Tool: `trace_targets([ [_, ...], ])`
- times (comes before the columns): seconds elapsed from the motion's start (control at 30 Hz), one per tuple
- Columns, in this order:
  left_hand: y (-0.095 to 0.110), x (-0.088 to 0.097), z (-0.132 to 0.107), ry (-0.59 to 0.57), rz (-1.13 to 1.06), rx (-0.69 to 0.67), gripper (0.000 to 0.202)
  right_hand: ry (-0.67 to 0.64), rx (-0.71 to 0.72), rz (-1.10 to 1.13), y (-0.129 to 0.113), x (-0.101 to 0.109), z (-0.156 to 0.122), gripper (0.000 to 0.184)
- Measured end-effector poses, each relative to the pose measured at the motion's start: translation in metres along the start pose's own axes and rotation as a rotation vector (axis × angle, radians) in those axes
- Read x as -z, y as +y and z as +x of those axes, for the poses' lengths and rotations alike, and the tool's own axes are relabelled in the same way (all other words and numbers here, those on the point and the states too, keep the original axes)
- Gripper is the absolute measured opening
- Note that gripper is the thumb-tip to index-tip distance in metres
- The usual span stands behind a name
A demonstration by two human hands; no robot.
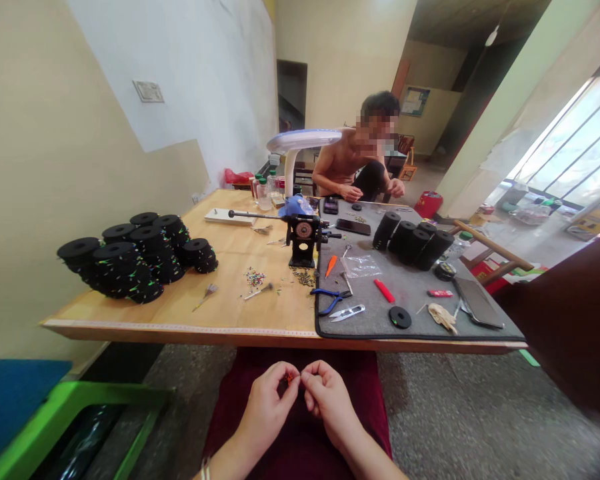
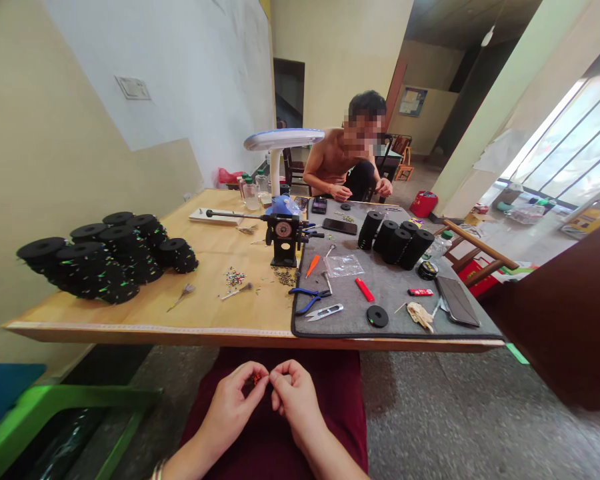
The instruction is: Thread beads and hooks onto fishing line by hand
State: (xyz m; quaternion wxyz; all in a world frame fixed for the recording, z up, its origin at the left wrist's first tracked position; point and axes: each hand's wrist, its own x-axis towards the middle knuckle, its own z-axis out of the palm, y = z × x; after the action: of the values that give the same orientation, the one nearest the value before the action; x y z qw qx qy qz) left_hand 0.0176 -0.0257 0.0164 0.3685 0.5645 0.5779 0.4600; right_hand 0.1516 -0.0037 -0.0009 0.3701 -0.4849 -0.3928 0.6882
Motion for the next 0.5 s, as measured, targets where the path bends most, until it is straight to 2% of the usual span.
trace_targets([
  [0.5,0.0004,-0.0019,-0.001,-0.057,0.019,0.011,0.01,0.042,0.066,0.071,-0.004,-0.0008,-0.0025,0.025],
])
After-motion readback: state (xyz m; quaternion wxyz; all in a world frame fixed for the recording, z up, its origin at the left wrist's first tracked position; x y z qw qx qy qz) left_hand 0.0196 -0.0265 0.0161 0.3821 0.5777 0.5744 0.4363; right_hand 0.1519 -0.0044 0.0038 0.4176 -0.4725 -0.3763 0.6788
